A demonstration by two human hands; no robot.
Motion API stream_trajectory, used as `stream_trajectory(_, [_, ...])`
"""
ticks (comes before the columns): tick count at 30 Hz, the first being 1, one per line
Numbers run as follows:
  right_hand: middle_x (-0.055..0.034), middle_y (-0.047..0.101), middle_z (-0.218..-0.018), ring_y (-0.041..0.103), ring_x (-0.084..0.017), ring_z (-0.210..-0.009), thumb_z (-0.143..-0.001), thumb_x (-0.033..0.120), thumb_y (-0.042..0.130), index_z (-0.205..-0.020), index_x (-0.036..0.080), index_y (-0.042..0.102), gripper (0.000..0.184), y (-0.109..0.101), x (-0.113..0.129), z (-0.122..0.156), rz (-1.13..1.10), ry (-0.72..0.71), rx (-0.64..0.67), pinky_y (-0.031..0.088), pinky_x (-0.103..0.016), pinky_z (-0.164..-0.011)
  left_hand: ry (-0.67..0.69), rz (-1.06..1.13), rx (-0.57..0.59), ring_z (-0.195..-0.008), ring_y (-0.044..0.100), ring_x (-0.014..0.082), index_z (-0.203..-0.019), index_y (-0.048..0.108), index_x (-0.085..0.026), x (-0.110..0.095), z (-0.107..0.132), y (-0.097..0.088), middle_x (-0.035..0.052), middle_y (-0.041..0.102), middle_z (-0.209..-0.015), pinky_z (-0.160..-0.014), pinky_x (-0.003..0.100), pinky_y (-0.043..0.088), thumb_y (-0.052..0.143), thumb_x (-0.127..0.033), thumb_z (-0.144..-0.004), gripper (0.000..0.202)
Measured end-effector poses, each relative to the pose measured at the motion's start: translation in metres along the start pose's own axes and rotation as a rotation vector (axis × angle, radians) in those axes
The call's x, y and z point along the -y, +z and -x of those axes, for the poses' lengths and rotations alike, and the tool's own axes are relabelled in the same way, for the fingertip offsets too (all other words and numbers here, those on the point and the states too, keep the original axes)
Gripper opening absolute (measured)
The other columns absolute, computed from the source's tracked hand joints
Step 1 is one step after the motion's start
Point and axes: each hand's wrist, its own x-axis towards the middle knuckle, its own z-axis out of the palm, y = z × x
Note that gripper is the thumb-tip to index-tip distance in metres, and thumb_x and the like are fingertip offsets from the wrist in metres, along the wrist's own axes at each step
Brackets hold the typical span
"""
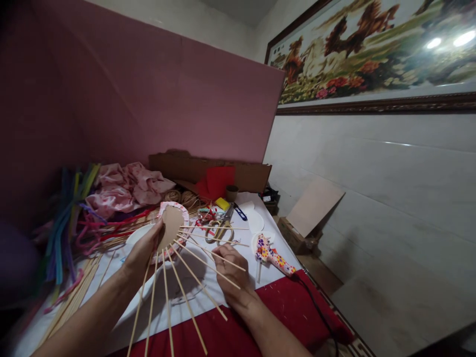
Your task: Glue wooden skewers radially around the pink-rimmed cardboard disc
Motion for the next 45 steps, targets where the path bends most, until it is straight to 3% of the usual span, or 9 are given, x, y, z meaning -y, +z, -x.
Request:
stream_trajectory(3, [-0.0028,0.059,-0.079,0.052,-0.017,-0.075,-0.08,0.024,0.039,-0.073,0.021,0.056,0.019,-0.014,0.002,0.0,0.184,0.026,0.061,0.036,-0.027,-0.069,0.019,-0.041,-0.006,-0.055,0.061,0.0191,-0.1,0.056,-0.015,0.001,0.0,0.0,0.0085,0.065,-0.077,-0.041,0.026,0.046,0.049,-0.042,-0.07,0.041])
stream_trajectory(7, [-0.0057,0.058,-0.077,0.051,-0.018,-0.078,-0.08,0.021,0.037,-0.071,0.019,0.057,0.022,-0.05,-0.004,-0.003,0.461,-0.03,0.083,0.035,-0.028,-0.071,0.04,-0.007,0.002,-0.057,0.061,0.0185,-0.1,0.056,-0.016,0.0,-0.001,-0.001,0.0085,0.065,-0.082,-0.044,0.026,0.047,0.049,-0.04,-0.071,0.038])
stream_trajectory(11, [-0.0072,0.058,-0.084,0.051,-0.019,-0.083,-0.078,0.019,0.037,-0.081,0.019,0.058,0.022,-0.094,-0.029,-0.009,0.625,0.052,-0.006,0.034,-0.027,-0.073,0.037,-0.003,0.007,-0.054,0.061,0.0182,-0.102,0.056,-0.016,-0.001,-0.003,-0.002,0.0083,0.066,-0.078,-0.042,0.025,0.047,0.047,-0.039,-0.073,0.038])
stream_trajectory(15, [-0.0079,0.057,-0.092,0.052,-0.019,-0.085,-0.071,0.029,0.048,-0.092,0.016,0.058,0.026,-0.121,-0.061,-0.012,0.58,0.176,0.156,0.036,-0.026,-0.073,0.052,0.039,-0.019,-0.057,0.061,0.0161,-0.097,0.057,-0.013,-0.003,-0.003,0.001,0.0074,0.066,-0.076,-0.05,0.024,0.05,0.046,-0.034,-0.075,0.032])
stream_trajectory(18, [-0.0091,0.054,-0.095,0.05,-0.02,-0.087,-0.061,0.032,0.058,-0.099,0.013,0.054,0.042,-0.122,-0.078,-0.009,0.53,0.166,0.254,0.036,-0.026,-0.075,0.042,0.03,0.0,-0.054,0.06,0.0139,-0.099,0.056,-0.015,-0.005,-0.003,0.002,0.0044,0.066,-0.074,-0.05,0.023,0.049,0.044,-0.034,-0.076,0.032])
stream_trajectory(22, [-0.0102,0.051,-0.093,0.049,-0.02,-0.082,-0.058,0.03,0.06,-0.097,0.011,0.051,0.044,-0.116,-0.089,-0.005,0.538,0.192,0.205,0.037,-0.027,-0.07,0.048,-0.019,0.053,-0.055,0.06,0.0141,-0.101,0.054,-0.014,-0.004,-0.001,0.001,0.0015,0.066,-0.068,-0.053,0.024,0.049,0.042,-0.036,-0.077,0.034])
stream_trajectory(28, [-0.0048,0.052,-0.085,0.048,-0.016,-0.074,-0.063,0.031,0.056,-0.087,0.016,0.052,0.029,-0.121,-0.093,-0.005,0.494,0.155,0.226,0.036,-0.024,-0.065,0.02,-0.04,-0.016,-0.055,0.061,0.0159,-0.102,0.053,-0.015,-0.002,-0.001,0.003,0.0016,0.067,-0.066,-0.053,0.027,0.05,0.042,-0.037,-0.077,0.035])
stream_trajectory(35, [-0.0011,0.048,-0.082,0.044,-0.014,-0.074,-0.057,0.015,0.055,-0.075,0.018,0.047,0.02,-0.125,-0.09,-0.011,0.363,0.044,0.2,0.034,-0.023,-0.067,-0.021,-0.033,-0.024,-0.052,0.061,0.0161,-0.108,0.05,-0.012,-0.001,-0.001,0.004,0.0032,0.066,-0.063,-0.05,0.026,0.05,0.041,-0.037,-0.078,0.041])
stream_trajectory(45, [0.0012,0.052,-0.069,0.044,-0.011,-0.059,-0.056,0.02,0.057,-0.078,0.016,0.049,0.023,-0.132,-0.096,-0.023,0.122,0.288,0.334,0.031,-0.019,-0.05,-0.012,-0.042,0.047,-0.051,0.061,0.0167,-0.108,0.049,-0.013,0.001,-0.004,0.002,0.005,0.067,-0.065,-0.048,0.028,0.051,0.046,-0.034,-0.075,0.039])
